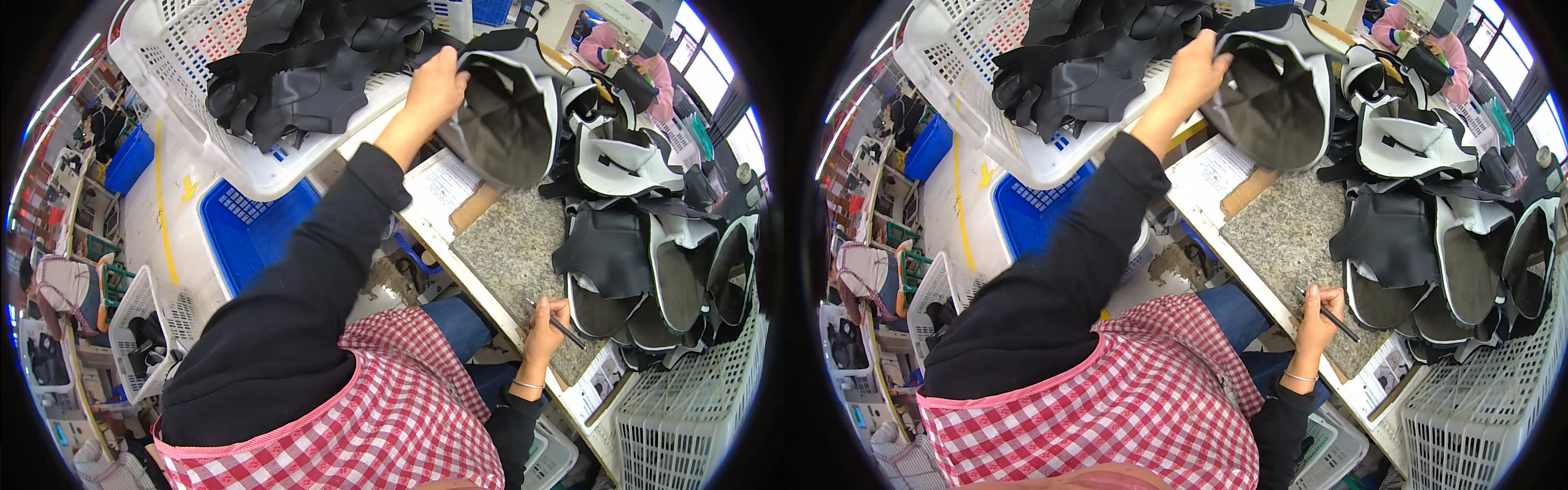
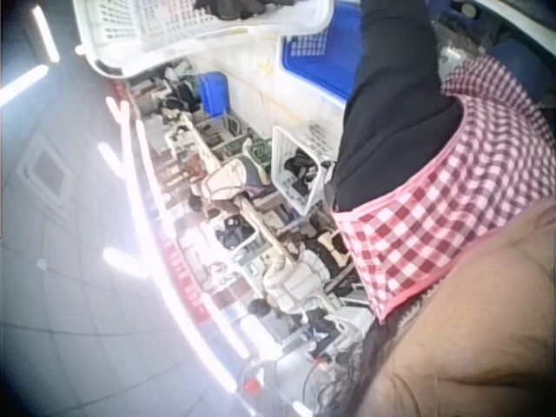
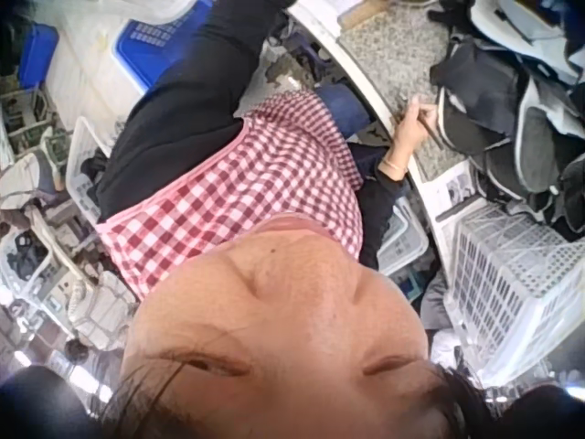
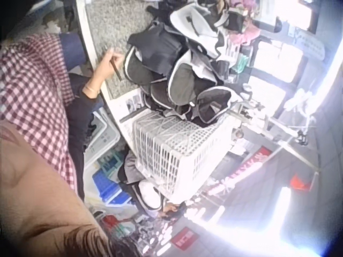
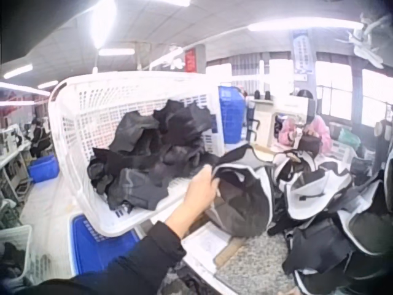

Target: The person assembles black shoe components by hand, folding and tucking edges to form a shoe-like shape. They then use a pen to mark or trace outlines on several similar parts laid on the table, handling each piece one at a time.

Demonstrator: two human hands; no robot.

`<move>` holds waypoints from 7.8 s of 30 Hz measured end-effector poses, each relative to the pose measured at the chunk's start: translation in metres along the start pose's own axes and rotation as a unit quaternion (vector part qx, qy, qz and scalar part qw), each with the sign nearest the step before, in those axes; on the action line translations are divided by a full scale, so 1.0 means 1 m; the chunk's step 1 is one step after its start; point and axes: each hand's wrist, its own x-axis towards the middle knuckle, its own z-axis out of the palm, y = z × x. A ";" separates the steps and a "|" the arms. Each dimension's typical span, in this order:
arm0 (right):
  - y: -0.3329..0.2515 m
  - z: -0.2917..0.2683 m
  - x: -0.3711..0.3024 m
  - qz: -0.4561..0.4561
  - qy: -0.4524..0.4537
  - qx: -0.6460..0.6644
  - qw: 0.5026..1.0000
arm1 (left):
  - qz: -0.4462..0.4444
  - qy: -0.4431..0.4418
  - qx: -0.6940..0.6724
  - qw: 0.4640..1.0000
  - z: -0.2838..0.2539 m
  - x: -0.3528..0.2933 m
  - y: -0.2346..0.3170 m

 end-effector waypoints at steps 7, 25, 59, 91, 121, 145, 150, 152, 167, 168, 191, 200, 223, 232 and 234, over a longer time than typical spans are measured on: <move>-0.005 -0.001 -0.001 0.014 0.002 -0.050 0.999 | 0.092 -0.112 0.397 0.906 -0.075 0.025 -0.188; 0.002 0.005 0.000 0.005 0.043 -0.078 0.996 | 0.114 -0.275 -0.154 0.942 -0.224 0.028 0.021; -0.015 -0.007 0.009 0.037 0.030 -0.045 0.998 | 0.175 -0.354 -0.122 0.911 0.047 -0.219 0.145; 0.002 -0.017 0.020 -0.030 0.103 -0.180 0.978 | 0.093 -0.380 -0.172 0.904 0.040 -0.184 0.166; -0.005 -0.023 0.002 0.015 0.034 -0.147 0.989 | -0.177 -0.172 0.401 0.882 -0.110 0.041 -0.282; -0.008 -0.029 0.005 -0.030 0.164 0.115 0.979 | 0.163 -0.518 -0.251 0.801 0.034 -0.131 0.150; -0.004 -0.033 0.000 -0.018 0.135 0.088 0.987 | 0.174 -0.582 -0.212 0.765 0.023 -0.167 0.101; -0.004 -0.034 0.000 -0.011 0.119 0.084 0.989 | 0.183 -0.556 -0.202 0.785 0.023 -0.173 0.090; -0.010 0.018 0.018 -0.007 0.074 -0.167 0.983 | 0.163 -0.336 0.018 0.927 0.113 -0.202 0.136; -0.009 0.021 0.021 -0.004 0.071 -0.173 0.982 | 0.163 -0.326 0.009 0.931 0.113 -0.202 0.135; 0.003 0.029 0.027 -0.018 0.043 -0.302 0.952 | 0.132 -0.325 0.009 0.936 0.111 -0.205 0.134; -0.001 -0.001 0.019 0.012 0.127 -0.032 0.991 | 0.115 -0.325 -0.220 0.913 0.054 -0.169 0.153; -0.085 -0.208 -0.116 0.203 0.125 -0.397 0.886 | 0.009 -0.465 -0.170 0.869 0.099 -0.058 0.074; -0.033 -0.218 -0.028 0.141 0.165 -0.488 0.845 | -0.071 -0.553 -0.141 0.818 0.093 -0.064 0.133; -0.020 -0.221 -0.018 0.078 0.204 -0.451 0.865 | -0.064 -0.548 -0.137 0.823 0.055 -0.061 0.147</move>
